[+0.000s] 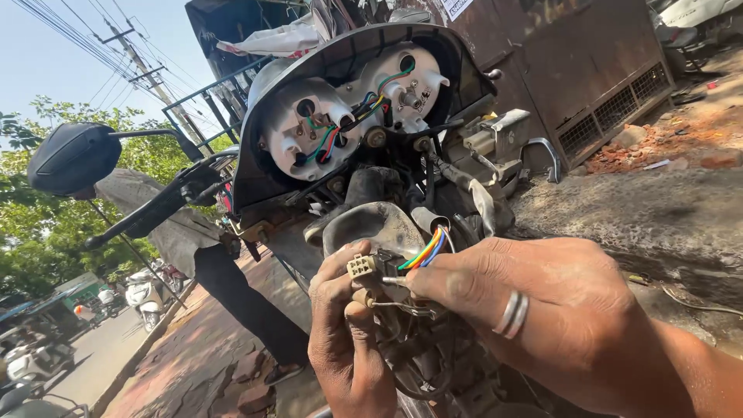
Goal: The person is repairing the front electrical and display cluster of a motorcycle.
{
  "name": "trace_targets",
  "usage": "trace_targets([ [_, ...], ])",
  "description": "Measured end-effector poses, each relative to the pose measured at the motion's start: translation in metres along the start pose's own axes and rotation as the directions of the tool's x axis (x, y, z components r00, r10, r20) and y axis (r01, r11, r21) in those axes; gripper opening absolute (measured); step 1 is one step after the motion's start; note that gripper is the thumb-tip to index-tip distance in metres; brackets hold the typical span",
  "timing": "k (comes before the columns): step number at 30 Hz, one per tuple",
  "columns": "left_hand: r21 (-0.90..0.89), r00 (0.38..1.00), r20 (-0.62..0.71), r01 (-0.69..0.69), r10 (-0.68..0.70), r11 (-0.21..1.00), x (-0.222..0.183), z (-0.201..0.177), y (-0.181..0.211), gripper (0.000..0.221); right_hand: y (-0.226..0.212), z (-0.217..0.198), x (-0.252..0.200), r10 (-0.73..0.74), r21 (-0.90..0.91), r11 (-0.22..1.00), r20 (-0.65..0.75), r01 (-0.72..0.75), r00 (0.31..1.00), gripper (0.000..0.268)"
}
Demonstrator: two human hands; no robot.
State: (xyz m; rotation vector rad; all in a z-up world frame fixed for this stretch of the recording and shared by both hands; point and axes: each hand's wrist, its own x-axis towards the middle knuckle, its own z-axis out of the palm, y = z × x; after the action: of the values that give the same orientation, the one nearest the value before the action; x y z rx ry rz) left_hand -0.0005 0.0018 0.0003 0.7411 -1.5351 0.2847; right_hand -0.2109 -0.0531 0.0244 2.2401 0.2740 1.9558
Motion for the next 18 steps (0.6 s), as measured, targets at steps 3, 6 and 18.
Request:
trace_targets([
  [3, -0.036, 1.000, 0.012, 0.018, -0.017, 0.999, -0.0012, -0.0009, 0.0009, 0.032, 0.0020, -0.0046, 0.0070, -0.056, -0.029, 0.998, 0.019, 0.056, 0.998, 0.027],
  [6, -0.089, 0.997, 0.020, 0.070, -0.068, 0.994, 0.0000, -0.0032, 0.0003, 0.029, 0.0012, -0.0026, 0.0069, -0.115, -0.073, 0.991, 0.027, 0.117, 0.993, 0.028],
  [18, -0.113, 0.997, 0.047, 0.072, -0.067, 0.991, -0.0021, -0.0082, 0.0025, 0.023, -0.0072, 0.0010, 0.0037, -0.134, -0.201, 0.969, 0.043, 0.140, 0.990, 0.028],
])
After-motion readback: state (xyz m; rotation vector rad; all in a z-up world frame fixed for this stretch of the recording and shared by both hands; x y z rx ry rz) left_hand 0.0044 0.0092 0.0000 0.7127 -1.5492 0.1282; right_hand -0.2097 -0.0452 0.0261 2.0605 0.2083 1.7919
